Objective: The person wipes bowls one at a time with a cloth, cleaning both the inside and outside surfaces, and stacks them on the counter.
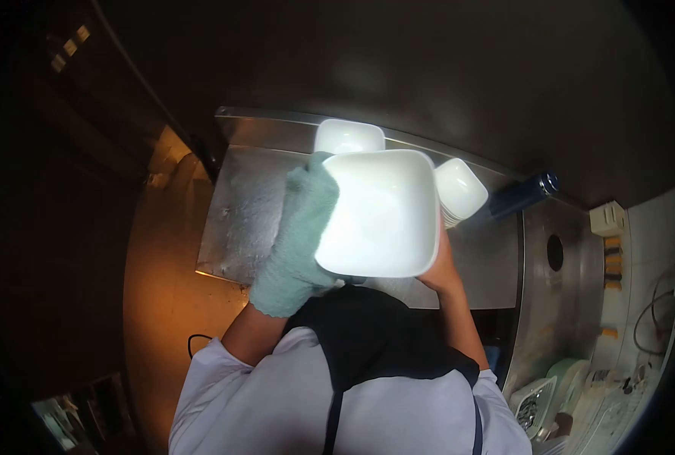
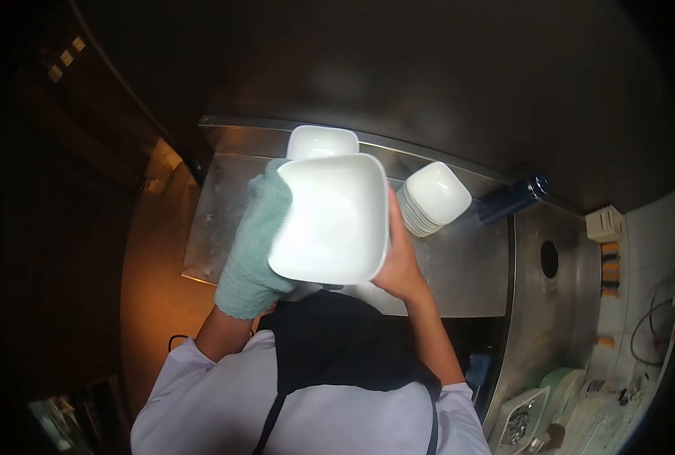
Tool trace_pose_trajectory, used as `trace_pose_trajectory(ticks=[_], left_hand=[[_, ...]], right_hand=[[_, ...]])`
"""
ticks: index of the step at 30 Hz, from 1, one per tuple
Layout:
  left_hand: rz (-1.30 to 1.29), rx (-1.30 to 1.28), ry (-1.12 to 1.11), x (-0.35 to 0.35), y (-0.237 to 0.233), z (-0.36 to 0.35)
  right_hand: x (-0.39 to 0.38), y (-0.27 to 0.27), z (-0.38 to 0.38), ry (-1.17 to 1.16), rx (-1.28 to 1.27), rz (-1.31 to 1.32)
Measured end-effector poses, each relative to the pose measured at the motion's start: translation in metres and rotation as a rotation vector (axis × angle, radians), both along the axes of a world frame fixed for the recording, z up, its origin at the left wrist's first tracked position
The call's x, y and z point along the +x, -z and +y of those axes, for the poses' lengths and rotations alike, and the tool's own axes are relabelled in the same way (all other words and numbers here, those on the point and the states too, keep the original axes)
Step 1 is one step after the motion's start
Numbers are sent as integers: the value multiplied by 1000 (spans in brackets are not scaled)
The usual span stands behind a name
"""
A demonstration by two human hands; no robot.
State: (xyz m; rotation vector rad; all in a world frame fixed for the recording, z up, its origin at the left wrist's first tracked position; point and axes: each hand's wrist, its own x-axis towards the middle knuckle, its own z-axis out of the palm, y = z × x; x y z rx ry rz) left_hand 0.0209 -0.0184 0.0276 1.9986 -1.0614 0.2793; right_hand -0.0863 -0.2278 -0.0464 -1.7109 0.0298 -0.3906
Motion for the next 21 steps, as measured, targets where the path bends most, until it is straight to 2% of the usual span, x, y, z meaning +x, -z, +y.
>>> trace_pose_trajectory(ticks=[5,7,9,10,12,14,16,18,19,20,21], left_hand=[[-99,-108,-116,-3,5,11],[-140,-116,-185,5,13,29],[-106,-155,-235,15,16,56],[-64,-191,-257,19,16,70],[74,-311,-295,26,22,96],[264,-496,-323,29,32,118],[452,-699,-317,29,44,128],[653,-916,-239,26,55,116],[779,-1035,-153,21,59,100],[967,-1212,-37,15,59,83],[1161,-1381,87,10,59,65]], right_hand=[[16,97,11,-260,-460,265],[17,116,14,-349,-656,353],[16,121,14,-584,-168,610],[8,122,3,-579,-190,708],[-10,118,-19,-450,-215,602],[-27,104,-45,-341,-308,564],[-33,68,-65,-223,-263,492],[-24,-12,-60,-148,5,337],[-16,-37,-61,-134,79,161],[-2,-60,-49,-75,185,39],[14,-83,-33,-117,208,-60]])
